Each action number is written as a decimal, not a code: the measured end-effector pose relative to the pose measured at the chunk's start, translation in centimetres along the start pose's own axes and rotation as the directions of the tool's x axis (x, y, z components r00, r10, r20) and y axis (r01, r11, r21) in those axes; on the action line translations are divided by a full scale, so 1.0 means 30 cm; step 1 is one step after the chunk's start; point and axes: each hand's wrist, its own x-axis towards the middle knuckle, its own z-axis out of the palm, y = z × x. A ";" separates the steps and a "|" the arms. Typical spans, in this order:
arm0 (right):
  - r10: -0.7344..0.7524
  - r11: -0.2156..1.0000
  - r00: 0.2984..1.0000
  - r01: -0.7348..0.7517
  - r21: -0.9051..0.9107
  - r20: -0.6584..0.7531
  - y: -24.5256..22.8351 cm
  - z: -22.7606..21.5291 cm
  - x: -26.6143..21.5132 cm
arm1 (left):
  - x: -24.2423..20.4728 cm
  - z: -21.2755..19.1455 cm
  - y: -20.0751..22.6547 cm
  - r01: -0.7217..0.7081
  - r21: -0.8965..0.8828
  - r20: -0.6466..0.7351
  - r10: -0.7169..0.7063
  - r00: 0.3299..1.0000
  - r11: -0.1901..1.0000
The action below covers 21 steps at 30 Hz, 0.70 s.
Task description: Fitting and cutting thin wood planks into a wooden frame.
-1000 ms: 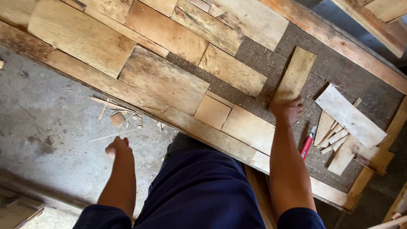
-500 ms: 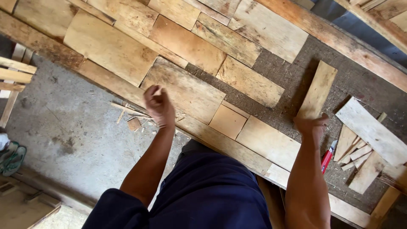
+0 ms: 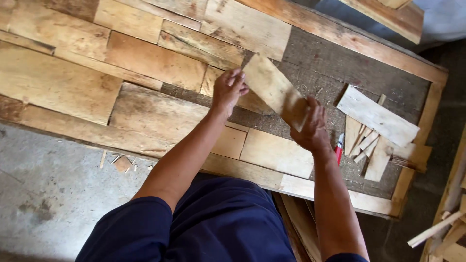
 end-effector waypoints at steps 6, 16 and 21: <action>0.158 0.972 0.982 -0.136 -0.192 0.101 0.108 0.014 0.072 | 0.124 -0.052 -0.130 -0.001 0.258 -0.241 0.065 0.968 0.966; 0.782 0.230 0.590 -0.575 0.785 0.203 0.250 0.208 0.139 | 0.214 -0.036 -0.105 0.155 0.127 -0.417 -0.089 0.904 0.980; 0.891 -0.068 0.369 -0.470 0.880 0.265 0.321 0.298 0.161 | 0.210 0.004 -0.056 0.136 0.325 -0.368 -0.008 0.930 0.936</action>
